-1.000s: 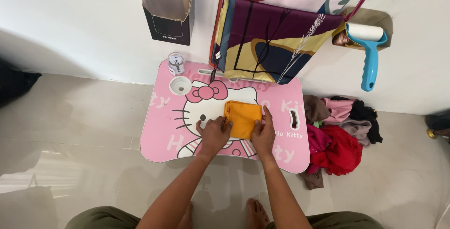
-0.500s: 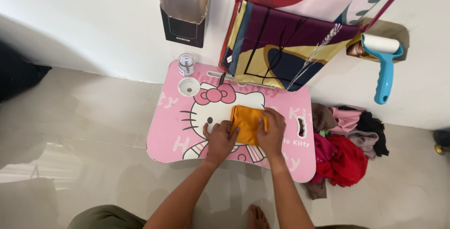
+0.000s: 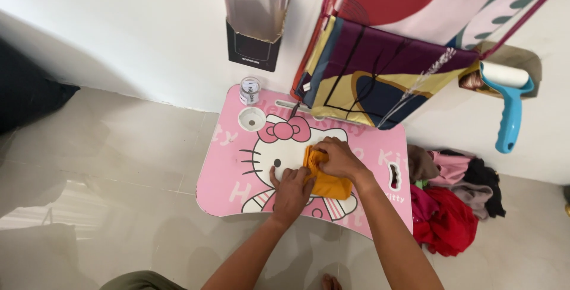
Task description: Lint rolling, folding, and placing small fabric items into plastic packaging sleeves.
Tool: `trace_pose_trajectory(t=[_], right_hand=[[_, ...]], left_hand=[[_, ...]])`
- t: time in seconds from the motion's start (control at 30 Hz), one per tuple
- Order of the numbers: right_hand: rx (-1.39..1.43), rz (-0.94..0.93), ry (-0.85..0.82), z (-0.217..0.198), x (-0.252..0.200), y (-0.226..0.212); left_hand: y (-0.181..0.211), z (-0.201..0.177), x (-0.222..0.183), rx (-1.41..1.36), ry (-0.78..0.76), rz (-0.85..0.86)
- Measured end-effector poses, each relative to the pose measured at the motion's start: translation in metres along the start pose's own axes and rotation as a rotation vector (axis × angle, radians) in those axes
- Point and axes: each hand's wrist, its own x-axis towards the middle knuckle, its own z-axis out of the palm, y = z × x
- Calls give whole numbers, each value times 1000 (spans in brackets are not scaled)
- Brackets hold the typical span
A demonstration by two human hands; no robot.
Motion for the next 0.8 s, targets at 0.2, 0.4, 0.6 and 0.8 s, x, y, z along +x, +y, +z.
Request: trace_pose_trajectory(t=[0.2,0.4,0.6,0.8], right_hand=[[292,23,91,5,-1,6],[450,7,163,7,-5,20],[437,-21,259,13,-5,8],[411,39,373,43,4,12]], left_hand=[[3,-6,2,-35,-7,-14],[4,-9,5,-83,-20,-73],[-1,-1,2,-161,77,-81],[-4,-2,1,-227,111,-92]])
